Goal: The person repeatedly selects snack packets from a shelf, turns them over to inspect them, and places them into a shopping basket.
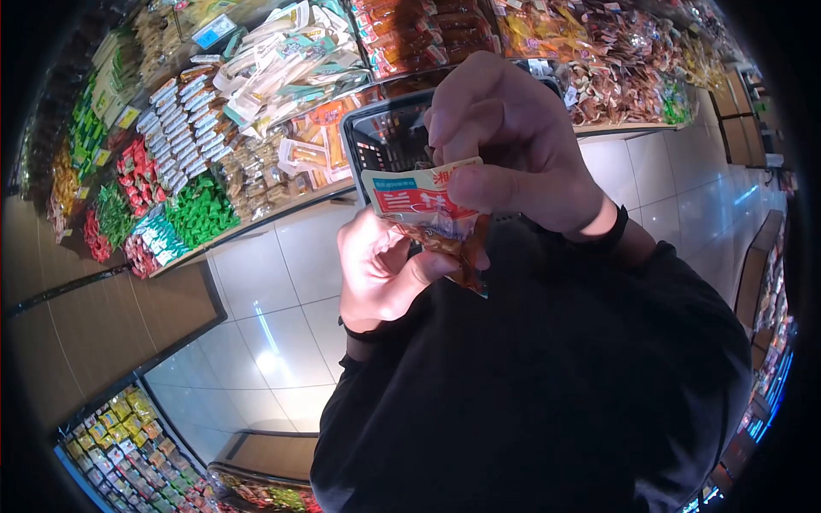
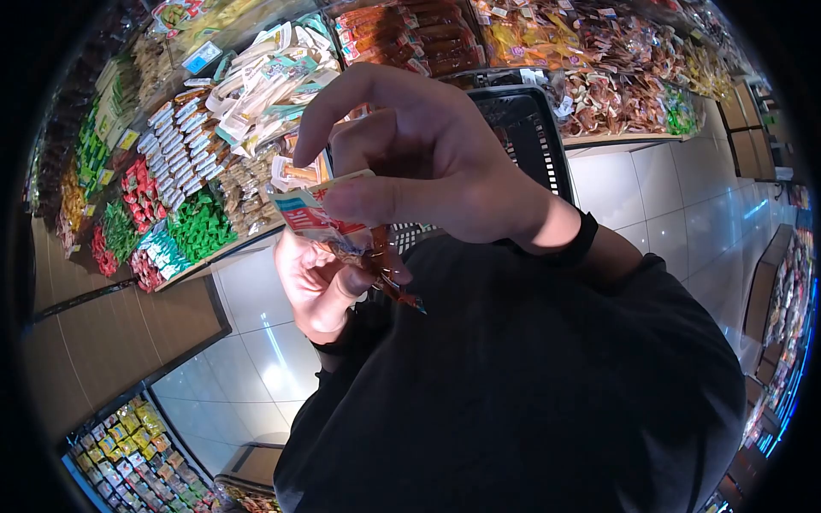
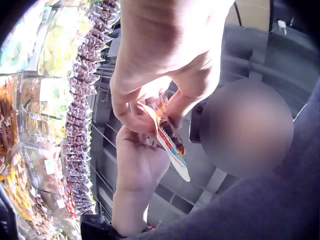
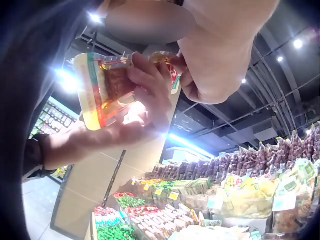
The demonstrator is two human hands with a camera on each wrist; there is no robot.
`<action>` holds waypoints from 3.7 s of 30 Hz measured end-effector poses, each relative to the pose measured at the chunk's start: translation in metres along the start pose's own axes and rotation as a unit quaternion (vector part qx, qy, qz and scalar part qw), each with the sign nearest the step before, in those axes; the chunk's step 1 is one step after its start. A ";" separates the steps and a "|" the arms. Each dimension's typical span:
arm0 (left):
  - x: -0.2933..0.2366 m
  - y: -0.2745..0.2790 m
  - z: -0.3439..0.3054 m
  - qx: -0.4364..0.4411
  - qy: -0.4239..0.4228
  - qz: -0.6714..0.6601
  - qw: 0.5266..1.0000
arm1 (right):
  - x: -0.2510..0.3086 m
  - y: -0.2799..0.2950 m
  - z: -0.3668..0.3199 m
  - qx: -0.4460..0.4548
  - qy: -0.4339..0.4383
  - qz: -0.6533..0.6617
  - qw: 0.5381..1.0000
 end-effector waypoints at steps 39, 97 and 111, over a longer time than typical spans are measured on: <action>-0.001 0.005 0.011 -0.025 0.010 0.106 0.994 | -0.034 0.027 0.007 -0.078 0.022 0.059 0.995; 0.152 0.199 -0.013 -0.226 0.101 0.568 0.785 | -0.335 0.130 -0.106 -0.016 -0.220 -0.703 0.676; 0.149 0.199 -0.014 -0.225 0.103 0.591 0.768 | -0.373 0.181 -0.108 0.080 -0.378 -0.601 0.699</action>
Point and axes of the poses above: each hand's wrist, its own z-axis towards the middle knuckle, its own y-axis out of the back of the hand, x = y × z, the point moved 6 cm from there along z, towards the middle knuckle, and after that the axes turned 1 degree about x, right-handed, at the moved point
